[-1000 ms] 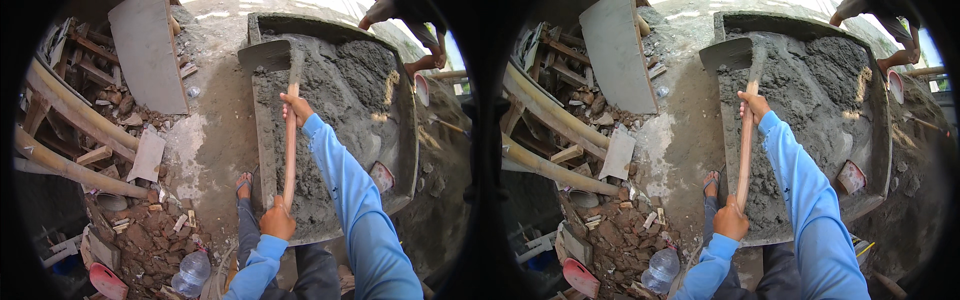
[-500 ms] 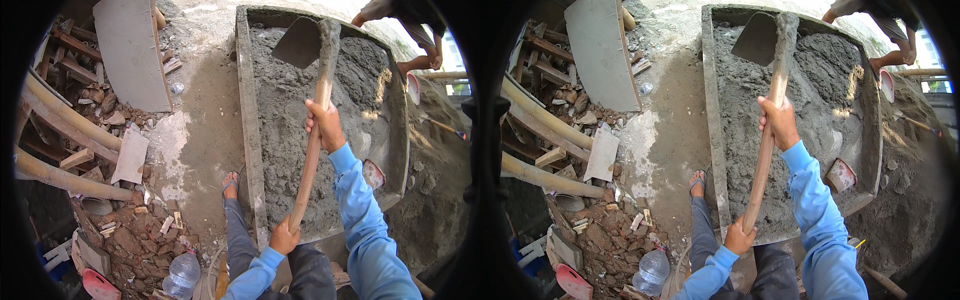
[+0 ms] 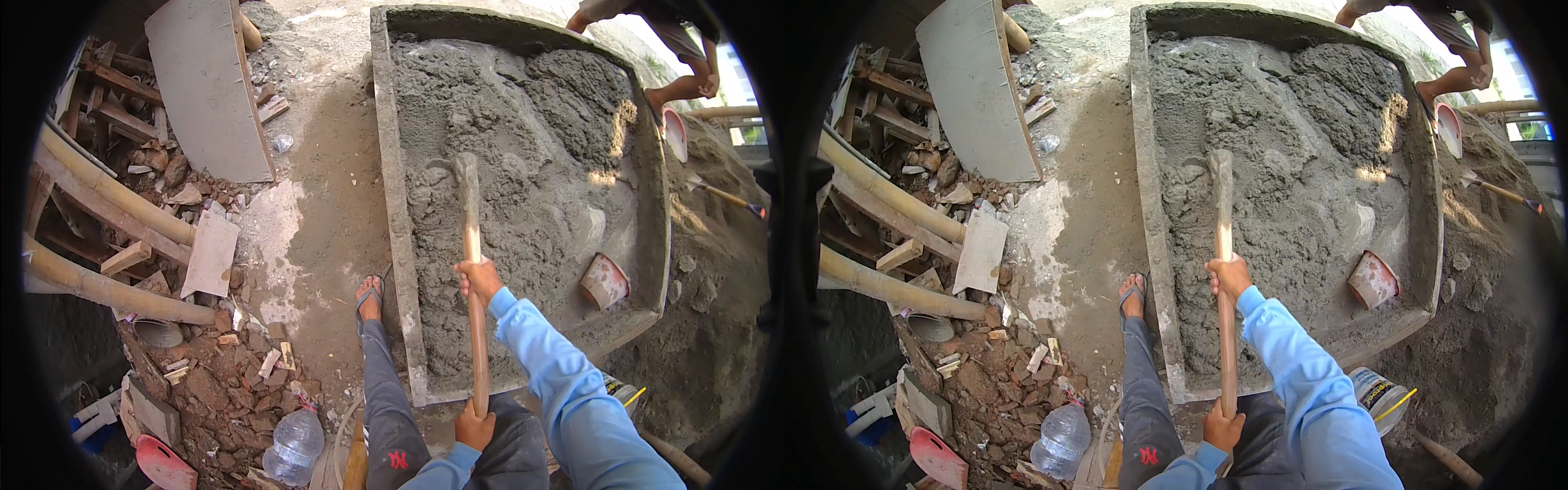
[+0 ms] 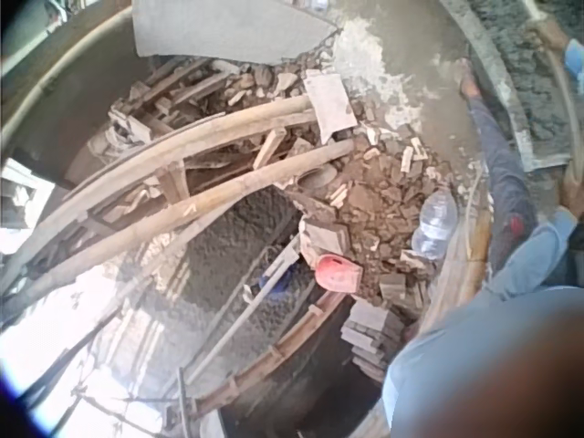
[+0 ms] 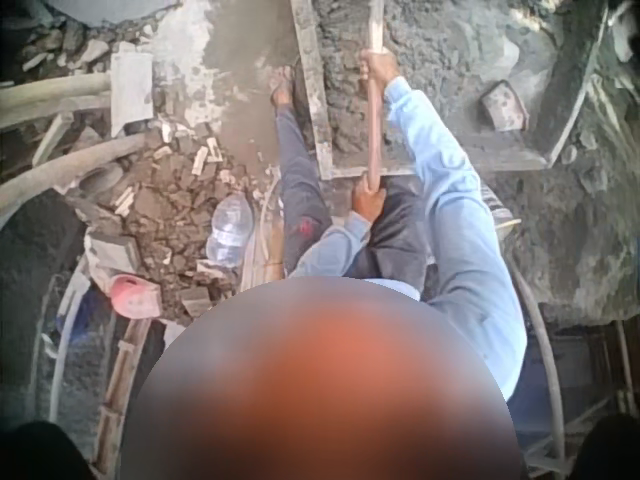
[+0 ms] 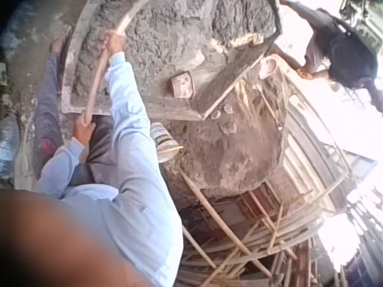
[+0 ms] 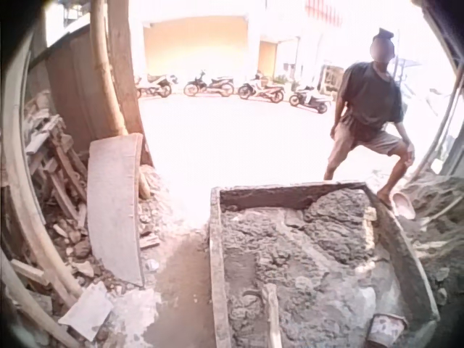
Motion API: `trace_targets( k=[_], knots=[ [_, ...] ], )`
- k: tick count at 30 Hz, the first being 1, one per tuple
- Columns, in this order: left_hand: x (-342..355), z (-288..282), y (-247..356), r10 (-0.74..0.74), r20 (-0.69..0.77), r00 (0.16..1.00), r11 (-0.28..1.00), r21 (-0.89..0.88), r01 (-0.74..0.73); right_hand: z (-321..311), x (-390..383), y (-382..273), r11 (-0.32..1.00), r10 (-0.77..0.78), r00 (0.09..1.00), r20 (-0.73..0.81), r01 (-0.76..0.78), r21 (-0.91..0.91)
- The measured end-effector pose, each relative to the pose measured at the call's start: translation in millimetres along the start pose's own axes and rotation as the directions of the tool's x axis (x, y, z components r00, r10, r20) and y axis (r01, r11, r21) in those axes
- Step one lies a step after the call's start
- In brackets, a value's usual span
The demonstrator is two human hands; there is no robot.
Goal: The person uses a hoe to mix wet concrete in a rectangular metal tray. They repeatedly turn and fold the mixture to homogenize it. A second person stands nearby but does not assist during the clip.
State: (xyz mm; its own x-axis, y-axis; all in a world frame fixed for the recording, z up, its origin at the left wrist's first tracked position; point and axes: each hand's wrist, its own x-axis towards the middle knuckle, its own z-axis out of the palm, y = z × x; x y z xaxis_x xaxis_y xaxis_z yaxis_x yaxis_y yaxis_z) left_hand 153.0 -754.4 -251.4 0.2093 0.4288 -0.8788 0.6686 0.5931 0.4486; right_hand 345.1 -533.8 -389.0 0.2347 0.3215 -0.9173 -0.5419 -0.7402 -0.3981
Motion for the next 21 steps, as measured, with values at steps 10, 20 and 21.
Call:
trace_targets(
  k=[10,20,21],
  knots=[
    [20.6,41.4,-45.9,-0.086,0.311,0.947,0.996,0.062,0.07,-68.0,-112.5,-18.8,0.939,-0.319,0.946,-0.05,0.323,0.116],
    [200.6,-17.4,171.1,0.253,0.156,0.955,0.811,-0.573,-0.121,-16.5,106.9,-163.4,0.731,-0.404,0.869,-0.286,0.119,-0.672],
    [181.1,-13.7,154.0,0.151,0.19,0.97,0.839,-0.544,-0.024,-17.5,105.9,-136.2,0.666,-0.36,0.888,-0.286,0.03,-0.746]
  ],
)
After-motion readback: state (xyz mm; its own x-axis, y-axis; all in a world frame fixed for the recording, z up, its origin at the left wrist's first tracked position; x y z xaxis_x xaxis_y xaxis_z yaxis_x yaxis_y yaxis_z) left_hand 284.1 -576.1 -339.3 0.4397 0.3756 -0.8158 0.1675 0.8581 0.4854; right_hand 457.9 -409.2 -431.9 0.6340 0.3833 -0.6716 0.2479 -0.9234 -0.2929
